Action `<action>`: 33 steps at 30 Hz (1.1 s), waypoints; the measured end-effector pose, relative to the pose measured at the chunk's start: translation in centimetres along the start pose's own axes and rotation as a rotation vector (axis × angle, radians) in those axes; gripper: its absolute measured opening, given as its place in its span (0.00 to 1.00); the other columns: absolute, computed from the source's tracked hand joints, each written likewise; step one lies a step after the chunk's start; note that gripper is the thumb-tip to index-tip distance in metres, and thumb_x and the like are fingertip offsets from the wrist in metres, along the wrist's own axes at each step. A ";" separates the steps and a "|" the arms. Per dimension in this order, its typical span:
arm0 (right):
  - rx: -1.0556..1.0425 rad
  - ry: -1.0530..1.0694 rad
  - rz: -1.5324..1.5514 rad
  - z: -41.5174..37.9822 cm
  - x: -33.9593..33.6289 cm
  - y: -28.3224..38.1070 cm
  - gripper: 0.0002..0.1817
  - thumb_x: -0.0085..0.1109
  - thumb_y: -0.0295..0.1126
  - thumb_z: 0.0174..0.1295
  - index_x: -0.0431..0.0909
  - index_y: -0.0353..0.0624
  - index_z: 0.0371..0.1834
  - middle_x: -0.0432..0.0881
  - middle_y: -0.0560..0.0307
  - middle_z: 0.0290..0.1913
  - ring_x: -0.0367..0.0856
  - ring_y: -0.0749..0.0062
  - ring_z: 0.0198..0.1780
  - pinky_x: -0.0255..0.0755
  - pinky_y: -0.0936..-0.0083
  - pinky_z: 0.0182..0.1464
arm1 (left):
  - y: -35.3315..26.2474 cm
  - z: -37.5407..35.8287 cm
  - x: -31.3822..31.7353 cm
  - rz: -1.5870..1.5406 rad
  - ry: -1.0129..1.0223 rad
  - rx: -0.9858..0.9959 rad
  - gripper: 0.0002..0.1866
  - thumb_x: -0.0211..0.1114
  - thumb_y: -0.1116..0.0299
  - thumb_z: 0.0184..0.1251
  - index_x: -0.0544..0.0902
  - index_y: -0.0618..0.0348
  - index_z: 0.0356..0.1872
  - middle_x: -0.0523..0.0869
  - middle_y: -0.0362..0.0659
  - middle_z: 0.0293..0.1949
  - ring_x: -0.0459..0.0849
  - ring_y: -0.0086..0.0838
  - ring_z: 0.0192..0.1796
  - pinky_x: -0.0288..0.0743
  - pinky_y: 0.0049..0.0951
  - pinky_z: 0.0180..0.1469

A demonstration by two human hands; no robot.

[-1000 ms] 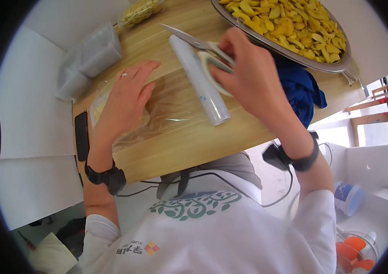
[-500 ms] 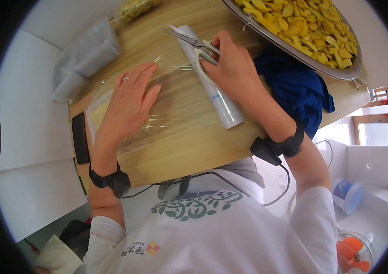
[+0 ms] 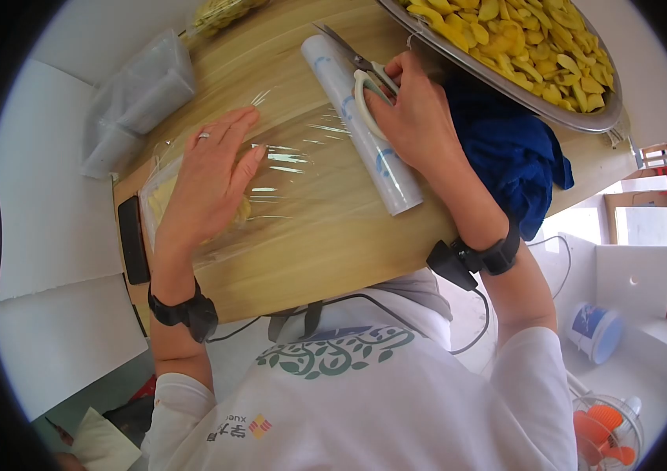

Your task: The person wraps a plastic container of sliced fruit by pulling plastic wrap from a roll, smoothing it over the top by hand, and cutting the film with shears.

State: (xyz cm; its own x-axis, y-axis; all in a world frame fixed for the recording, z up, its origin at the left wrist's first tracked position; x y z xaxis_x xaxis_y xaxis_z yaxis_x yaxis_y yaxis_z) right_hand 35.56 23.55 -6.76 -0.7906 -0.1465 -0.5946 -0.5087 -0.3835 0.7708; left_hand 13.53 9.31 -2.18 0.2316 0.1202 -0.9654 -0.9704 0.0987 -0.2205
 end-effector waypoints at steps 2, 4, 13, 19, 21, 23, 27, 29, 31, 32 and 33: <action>0.001 -0.003 -0.002 0.0 -0.1 -0.2 0.21 0.70 0.38 0.64 0.72 0.35 0.50 0.84 0.43 0.33 0.84 0.52 0.33 0.77 0.60 0.41 | 0.2 0.0 0.1 0.007 0.007 0.002 0.25 0.56 0.57 0.80 0.74 0.64 0.68 0.77 0.52 0.69 0.72 0.47 0.70 0.57 0.44 0.76; -0.002 -0.002 -0.003 0.1 -0.1 -0.3 0.22 0.70 0.38 0.64 0.72 0.35 0.50 0.85 0.42 0.35 0.85 0.52 0.34 0.78 0.60 0.41 | 0.2 0.0 0.0 -0.010 0.009 0.001 0.25 0.55 0.57 0.81 0.74 0.63 0.68 0.77 0.52 0.69 0.73 0.48 0.69 0.57 0.45 0.76; -0.014 0.005 0.013 0.2 -0.2 -0.6 0.21 0.69 0.39 0.64 0.75 0.34 0.49 0.86 0.43 0.37 0.86 0.54 0.36 0.79 0.63 0.43 | -0.6 -0.4 -2.0 -0.070 -0.135 0.015 0.25 0.58 0.58 0.79 0.75 0.67 0.66 0.81 0.55 0.63 0.76 0.51 0.66 0.61 0.48 0.74; -0.049 -0.008 -0.004 0.1 -0.8 -0.2 0.21 0.70 0.39 0.64 0.76 0.35 0.50 0.86 0.46 0.36 0.85 0.59 0.35 0.78 0.65 0.43 | -7.4 -4.3 -1.2 -0.396 -0.019 0.161 0.21 0.66 0.70 0.73 0.79 0.63 0.64 0.84 0.52 0.59 0.83 0.47 0.60 0.76 0.39 0.63; -0.053 -0.008 -0.018 -0.1 -1.2 0.3 0.21 0.70 0.39 0.64 0.76 0.35 0.50 0.86 0.47 0.36 0.85 0.60 0.35 0.78 0.65 0.43 | -8.5 -5.7 0.0 -0.496 0.046 0.196 0.20 0.65 0.72 0.73 0.79 0.64 0.63 0.86 0.51 0.57 0.85 0.44 0.57 0.79 0.37 0.59; -0.054 -0.006 -0.034 -0.5 -1.5 0.6 0.21 0.70 0.39 0.63 0.76 0.35 0.50 0.86 0.48 0.36 0.84 0.61 0.35 0.79 0.66 0.43 | -8.9 -7.0 1.9 -1.001 0.483 -0.044 0.17 0.63 0.72 0.76 0.80 0.64 0.62 0.88 0.48 0.51 0.88 0.35 0.49 0.82 0.32 0.54; -0.089 -0.025 0.025 -1.8 -2.7 1.2 0.21 0.73 0.37 0.62 0.76 0.35 0.49 0.86 0.50 0.36 0.85 0.64 0.36 0.79 0.70 0.43 | -8.5 -9.0 4.8 -1.304 0.619 -0.310 0.16 0.60 0.72 0.80 0.79 0.66 0.63 0.87 0.47 0.48 0.87 0.26 0.43 0.82 0.27 0.47; -0.081 -0.005 0.036 -3.2 -3.7 1.8 0.21 0.73 0.37 0.62 0.76 0.35 0.49 0.86 0.51 0.36 0.85 0.67 0.37 0.79 0.71 0.43 | -7.8 -9.2 4.9 -1.557 0.568 -0.521 0.19 0.58 0.70 0.81 0.76 0.67 0.66 0.87 0.49 0.48 0.87 0.26 0.39 0.81 0.24 0.41; 0.001 0.104 0.239 -5.0 -4.6 2.5 0.19 0.73 0.33 0.62 0.76 0.34 0.48 0.85 0.55 0.35 0.85 0.73 0.37 0.78 0.78 0.43 | -7.4 -9.6 5.6 -1.731 0.513 -0.623 0.20 0.58 0.69 0.82 0.74 0.67 0.68 0.87 0.50 0.48 0.87 0.25 0.39 0.80 0.23 0.39; 0.002 0.106 0.237 -5.9 -5.5 3.0 0.19 0.73 0.33 0.62 0.76 0.34 0.48 0.85 0.55 0.35 0.85 0.73 0.37 0.78 0.78 0.43 | -7.3 -9.8 5.9 -1.902 0.457 -0.725 0.22 0.57 0.69 0.82 0.72 0.66 0.71 0.87 0.50 0.47 0.86 0.25 0.38 0.79 0.23 0.37; 0.123 0.224 0.437 -6.8 -6.0 3.3 0.17 0.73 0.31 0.63 0.76 0.34 0.47 0.85 0.56 0.35 0.84 0.77 0.36 0.77 0.81 0.40 | -7.4 -9.8 5.9 -1.906 0.458 -0.725 0.22 0.57 0.69 0.82 0.72 0.66 0.71 0.87 0.50 0.47 0.86 0.25 0.38 0.79 0.23 0.37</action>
State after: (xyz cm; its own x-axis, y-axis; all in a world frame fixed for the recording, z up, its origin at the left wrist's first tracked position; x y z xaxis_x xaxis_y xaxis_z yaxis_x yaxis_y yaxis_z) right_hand 40.94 17.00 -2.14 -0.8529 -0.4667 -0.2341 -0.1932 -0.1344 0.9719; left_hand 21.42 -0.41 -7.66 0.8251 0.1521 0.5441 0.5271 -0.5536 -0.6447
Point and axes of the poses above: each hand's wrist, its own z-axis towards the middle knuckle, its own x-axis out of the palm, y = z × x, the point moved 3 cm from there along z, towards the middle knuckle
